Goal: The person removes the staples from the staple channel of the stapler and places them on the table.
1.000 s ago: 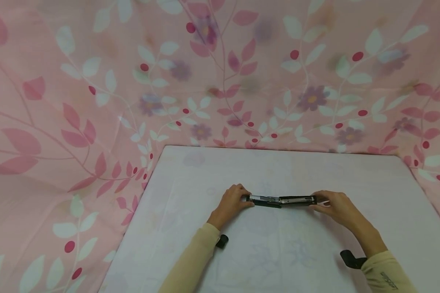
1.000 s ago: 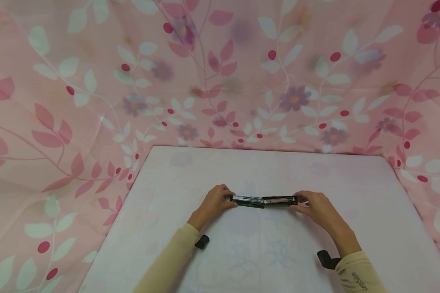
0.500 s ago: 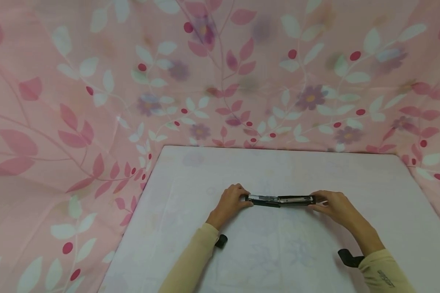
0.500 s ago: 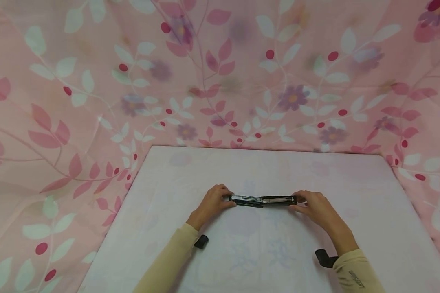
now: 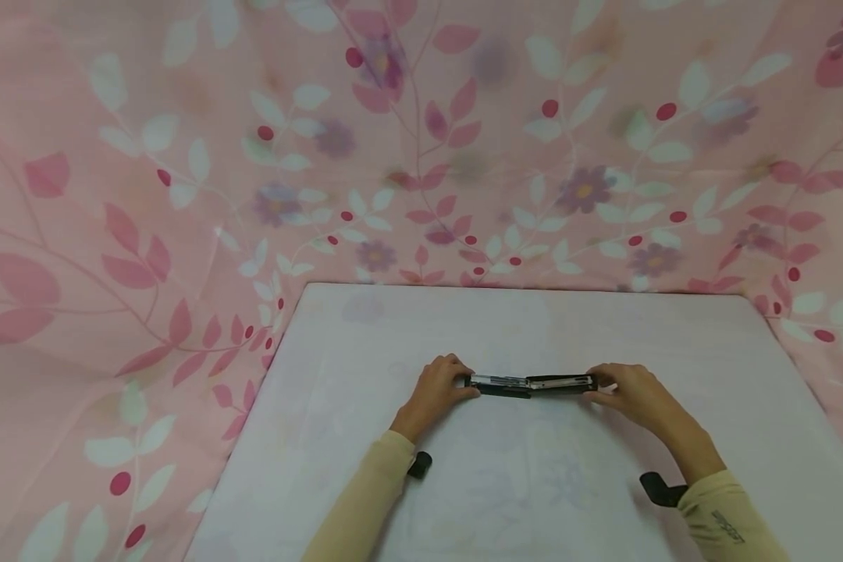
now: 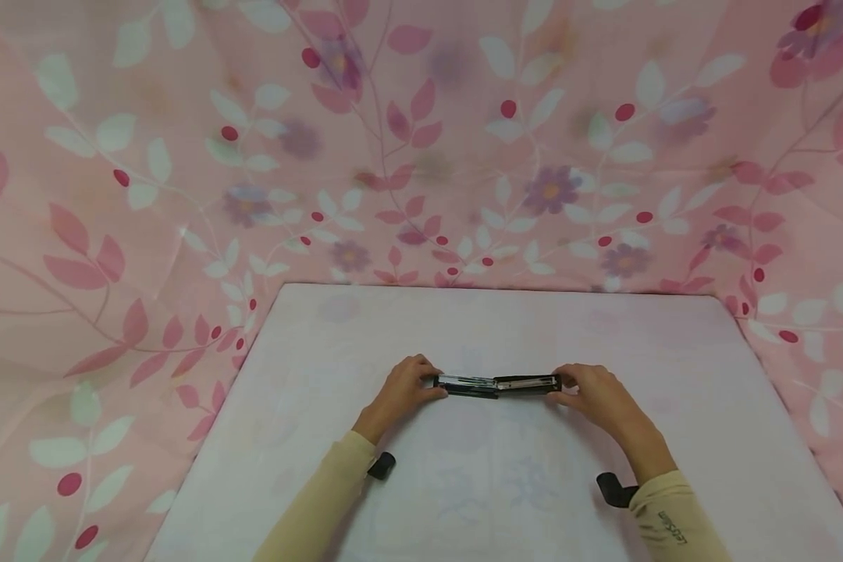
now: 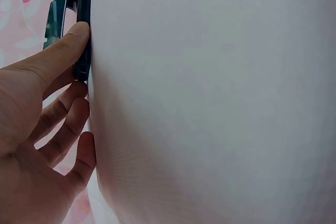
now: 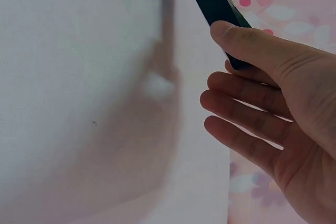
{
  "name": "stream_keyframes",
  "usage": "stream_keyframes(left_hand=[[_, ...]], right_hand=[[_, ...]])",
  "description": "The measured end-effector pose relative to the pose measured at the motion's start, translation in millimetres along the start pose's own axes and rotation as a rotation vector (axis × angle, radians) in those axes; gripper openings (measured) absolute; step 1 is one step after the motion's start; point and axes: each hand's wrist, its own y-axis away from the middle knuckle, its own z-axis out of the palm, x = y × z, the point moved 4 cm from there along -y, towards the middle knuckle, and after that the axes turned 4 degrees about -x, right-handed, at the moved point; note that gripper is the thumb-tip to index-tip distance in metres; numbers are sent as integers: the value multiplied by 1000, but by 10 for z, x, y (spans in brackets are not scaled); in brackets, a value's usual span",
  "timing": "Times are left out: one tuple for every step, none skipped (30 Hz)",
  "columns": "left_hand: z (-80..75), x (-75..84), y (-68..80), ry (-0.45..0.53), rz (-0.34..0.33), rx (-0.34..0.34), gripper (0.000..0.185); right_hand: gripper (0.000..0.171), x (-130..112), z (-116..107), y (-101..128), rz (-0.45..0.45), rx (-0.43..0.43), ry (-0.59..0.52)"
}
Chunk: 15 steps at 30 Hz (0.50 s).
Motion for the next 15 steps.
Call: stream_keyframes(left_hand=[[0,0,0,1,2,0,37],[2,0,0,3,3,-1,37],[1,-1,1,2,4,-1,37],[0,-1,2,2,4,-1,37],[-2,-1,2,-1,4,0,37],[-5,-2,4,-4,3,1,37],[-7,-2,6,-5,4,3,37],[-10,-1,7,-4,6,4,37],[-14,-1,7,-3,7,7,37],[-19,-2,9,-1,9,7,37],[-23,0,11,2,9,7,37],[-26,-1,12,6,8,7,37],[-30,3,11,10,8,5,37],[-32,3,12,12,6,3,37],[-32,5,11,13,4,1,37]], right_hand=[[42,-15,-12,4,1,0,12],[44,-31,-27,6,3,5,25],[46,-57,-47,6,2,13,40],[48,-91,-65,2,-2,24,58],[49,-136,-83,-8,-14,41,76],[49,-188,-99,-21,-27,60,97],[48,-246,-110,-41,-42,77,117],[47,-310,-116,-65,-58,92,136],[44,-381,-116,-94,-75,104,150],[42,-452,-106,-125,-93,111,159],[40,-521,-90,-159,-110,116,168],[38,-585,-66,-195,-120,115,175],[35,-646,-38,-232,-133,113,179],[33,-704,-6,-269,-144,109,180],[32,-760,27,-303,-152,101,178]])
